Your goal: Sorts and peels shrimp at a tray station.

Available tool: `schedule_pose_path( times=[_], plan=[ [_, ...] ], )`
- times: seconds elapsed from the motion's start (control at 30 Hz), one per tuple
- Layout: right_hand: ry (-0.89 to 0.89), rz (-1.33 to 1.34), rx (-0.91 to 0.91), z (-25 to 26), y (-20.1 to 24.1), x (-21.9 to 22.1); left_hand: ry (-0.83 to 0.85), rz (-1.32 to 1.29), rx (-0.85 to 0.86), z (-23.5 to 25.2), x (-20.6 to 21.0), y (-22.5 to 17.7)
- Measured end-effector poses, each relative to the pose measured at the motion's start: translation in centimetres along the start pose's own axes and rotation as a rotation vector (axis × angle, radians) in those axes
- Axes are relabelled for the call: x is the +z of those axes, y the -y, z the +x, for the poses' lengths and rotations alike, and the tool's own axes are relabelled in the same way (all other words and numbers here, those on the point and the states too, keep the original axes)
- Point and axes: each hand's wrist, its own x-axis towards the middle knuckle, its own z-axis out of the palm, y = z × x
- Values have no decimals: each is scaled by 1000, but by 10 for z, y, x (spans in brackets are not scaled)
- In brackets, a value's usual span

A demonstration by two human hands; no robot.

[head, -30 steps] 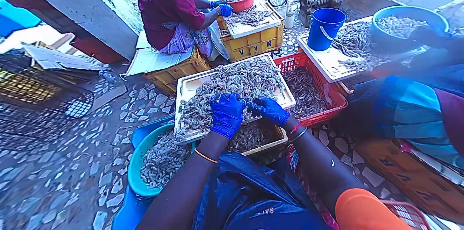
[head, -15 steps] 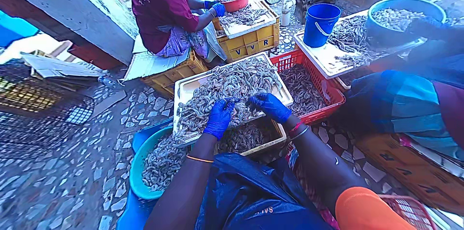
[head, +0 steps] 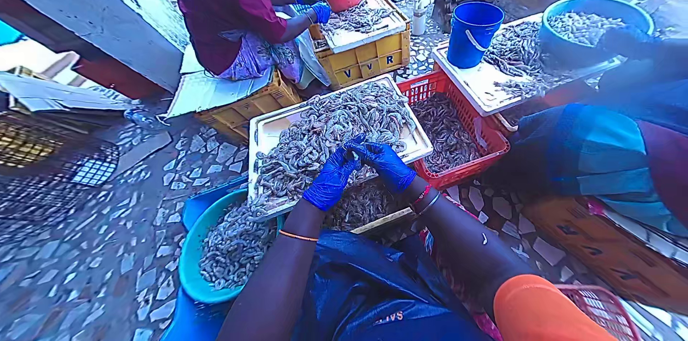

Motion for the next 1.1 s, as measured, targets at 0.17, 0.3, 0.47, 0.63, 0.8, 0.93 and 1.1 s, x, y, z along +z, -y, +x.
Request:
schedule_pose_path(
  times=[0.17, 0.3, 0.47, 0.63, 0.8, 0.93, 1.1],
  plan=[
    [134, 181, 20, 1, -6, 1, 124, -208, -73, -3, -8, -17],
    [146, 219, -22, 3, -9, 7, 103, -418, -66, -4, -8, -21],
    [134, 232, -73, 0, -2, 3, -71, -511, -91, -12, -12, -35],
    [137, 7, -67, -3, 2, -9, -92, -546, -111, -24, -35, -13],
    [-26, -497, -65, 6, -1, -4, -183, -387, -139, -23, -27, -14],
    [-106, -558, -237, 3, 3, 9, -253, -219, -155, -13, -12, -4],
    [-200, -853, -357, 6, -1, 12, -425, -215, -362, -2, 20, -19]
  ],
)
